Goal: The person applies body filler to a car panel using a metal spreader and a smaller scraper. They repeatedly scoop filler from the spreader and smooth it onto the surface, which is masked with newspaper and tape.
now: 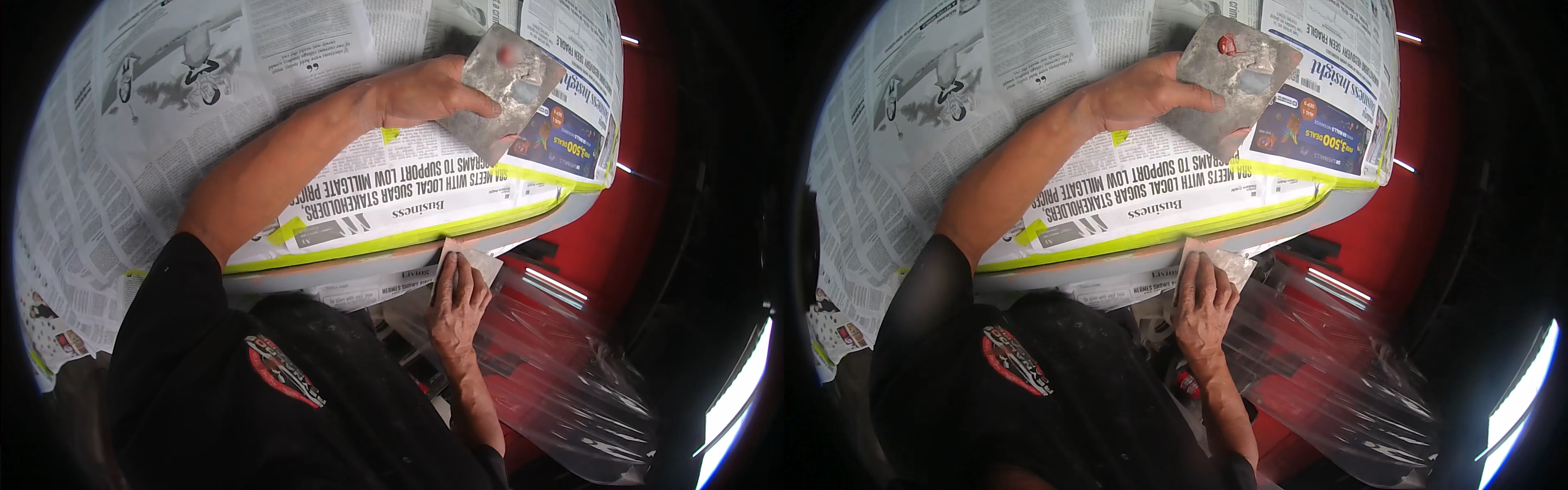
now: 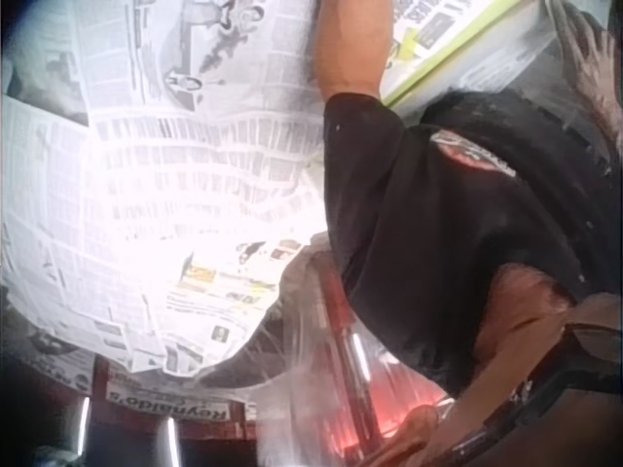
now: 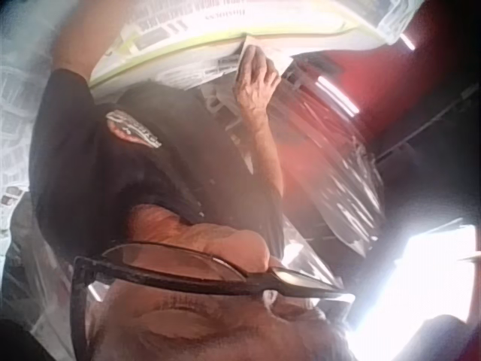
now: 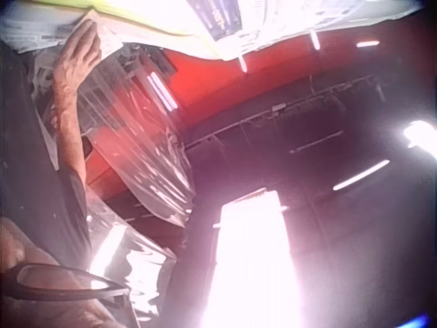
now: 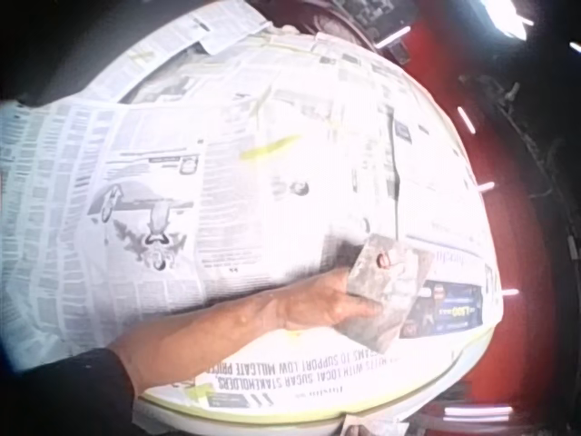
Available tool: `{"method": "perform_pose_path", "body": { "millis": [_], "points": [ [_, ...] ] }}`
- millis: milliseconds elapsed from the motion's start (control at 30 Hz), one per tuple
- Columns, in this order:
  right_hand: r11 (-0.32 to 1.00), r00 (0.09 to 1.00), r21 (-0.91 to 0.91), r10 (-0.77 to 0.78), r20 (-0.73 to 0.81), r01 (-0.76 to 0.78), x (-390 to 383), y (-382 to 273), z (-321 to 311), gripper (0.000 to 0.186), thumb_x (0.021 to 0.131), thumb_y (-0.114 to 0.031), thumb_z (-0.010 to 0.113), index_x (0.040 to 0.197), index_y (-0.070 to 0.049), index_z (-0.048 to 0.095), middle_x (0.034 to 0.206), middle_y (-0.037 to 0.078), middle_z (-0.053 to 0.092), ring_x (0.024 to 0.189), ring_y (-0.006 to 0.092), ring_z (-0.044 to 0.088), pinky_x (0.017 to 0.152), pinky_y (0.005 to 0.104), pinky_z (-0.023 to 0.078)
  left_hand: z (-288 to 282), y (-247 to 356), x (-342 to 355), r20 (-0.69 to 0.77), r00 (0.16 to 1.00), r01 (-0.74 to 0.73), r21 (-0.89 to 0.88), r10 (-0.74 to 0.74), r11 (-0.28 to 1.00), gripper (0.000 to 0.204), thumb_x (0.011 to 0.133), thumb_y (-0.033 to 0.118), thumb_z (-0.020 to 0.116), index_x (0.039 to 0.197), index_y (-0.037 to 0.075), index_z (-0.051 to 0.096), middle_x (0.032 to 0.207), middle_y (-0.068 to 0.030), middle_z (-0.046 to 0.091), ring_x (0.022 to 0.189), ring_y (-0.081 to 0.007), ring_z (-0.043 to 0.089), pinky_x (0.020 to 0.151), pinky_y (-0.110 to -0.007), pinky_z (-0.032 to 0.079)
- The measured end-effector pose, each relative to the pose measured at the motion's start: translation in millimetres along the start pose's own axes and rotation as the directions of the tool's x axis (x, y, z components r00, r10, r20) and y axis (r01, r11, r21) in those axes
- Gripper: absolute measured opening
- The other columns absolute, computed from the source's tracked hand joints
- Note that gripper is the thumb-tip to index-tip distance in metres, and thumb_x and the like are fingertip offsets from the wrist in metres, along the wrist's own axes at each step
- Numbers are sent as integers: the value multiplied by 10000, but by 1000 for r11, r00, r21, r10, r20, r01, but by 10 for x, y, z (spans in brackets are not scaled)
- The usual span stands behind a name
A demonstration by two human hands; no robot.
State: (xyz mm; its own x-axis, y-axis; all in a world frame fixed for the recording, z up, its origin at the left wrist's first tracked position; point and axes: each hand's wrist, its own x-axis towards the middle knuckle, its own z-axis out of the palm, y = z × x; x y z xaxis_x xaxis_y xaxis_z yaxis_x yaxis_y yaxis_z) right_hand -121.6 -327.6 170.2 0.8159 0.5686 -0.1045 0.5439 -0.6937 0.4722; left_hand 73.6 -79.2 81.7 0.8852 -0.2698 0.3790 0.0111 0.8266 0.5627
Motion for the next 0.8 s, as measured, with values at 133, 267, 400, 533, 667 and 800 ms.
{"method": "perform_pose_path", "body": {
  "millis": [133,267,400,533,667,800],
  "points": [
    [999,988,45,-20,154,13,-143,-202,-196,585,738,-44,619,1320,-28,563,1350,126,495,1164,290,484,973,453,361,-39,-38,17,15,1000,21,13,-21,1000,412,917,104,630,1305,-5,545,1255,-94,618,1146,-159,566,1024,-305,419],
    [984,981,120,111,159,-131,-256,-122,-291,722,669,-23,649,1376,-35,502,1355,139,496,1167,322,471,968,462,359,-48,-17,19,7,1000,16,52,-16,999,417,916,104,633,1310,0,545,1262,-89,615,1149,-160,565,1026,-304,415],
    [950,951,41,310,-22,-309,109,398,-330,782,683,78,543,1444,-24,397,1375,180,455,1187,386,448,1003,482,350,-48,24,-13,-29,999,39,58,-38,998,423,917,111,635,1313,-4,545,1264,-95,614,1146,-161,567,1027,-305,413],
    [894,893,-23,448,41,-447,285,718,-311,781,713,77,537,1465,-54,377,1380,190,451,1195,396,443,1007,494,354,-35,-26,5,2,1000,8,8,-8,1000,434,916,116,636,1321,-4,537,1269,-100,612,1147,-163,567,1027,-311,416],
    [939,929,-21,343,136,-344,261,485,-251,805,710,17,612,1474,-68,370,1393,180,435,1191,388,447,988,508,363,-10,4,-12,-13,1000,12,46,-12,999,426,906,101,633,1304,-22,547,1263,-120,615,1139,-179,572,1024,-311,420],
    [989,966,14,140,219,-146,173,-174,-355,825,680,-53,674,1454,-33,392,1379,172,436,1155,358,462,972,492,365,-55,-48,21,33,999,2,7,-2,1000,414,922,114,630,1309,-7,546,1242,-96,631,1131,-164,581,1022,-306,426]
  ]
}}
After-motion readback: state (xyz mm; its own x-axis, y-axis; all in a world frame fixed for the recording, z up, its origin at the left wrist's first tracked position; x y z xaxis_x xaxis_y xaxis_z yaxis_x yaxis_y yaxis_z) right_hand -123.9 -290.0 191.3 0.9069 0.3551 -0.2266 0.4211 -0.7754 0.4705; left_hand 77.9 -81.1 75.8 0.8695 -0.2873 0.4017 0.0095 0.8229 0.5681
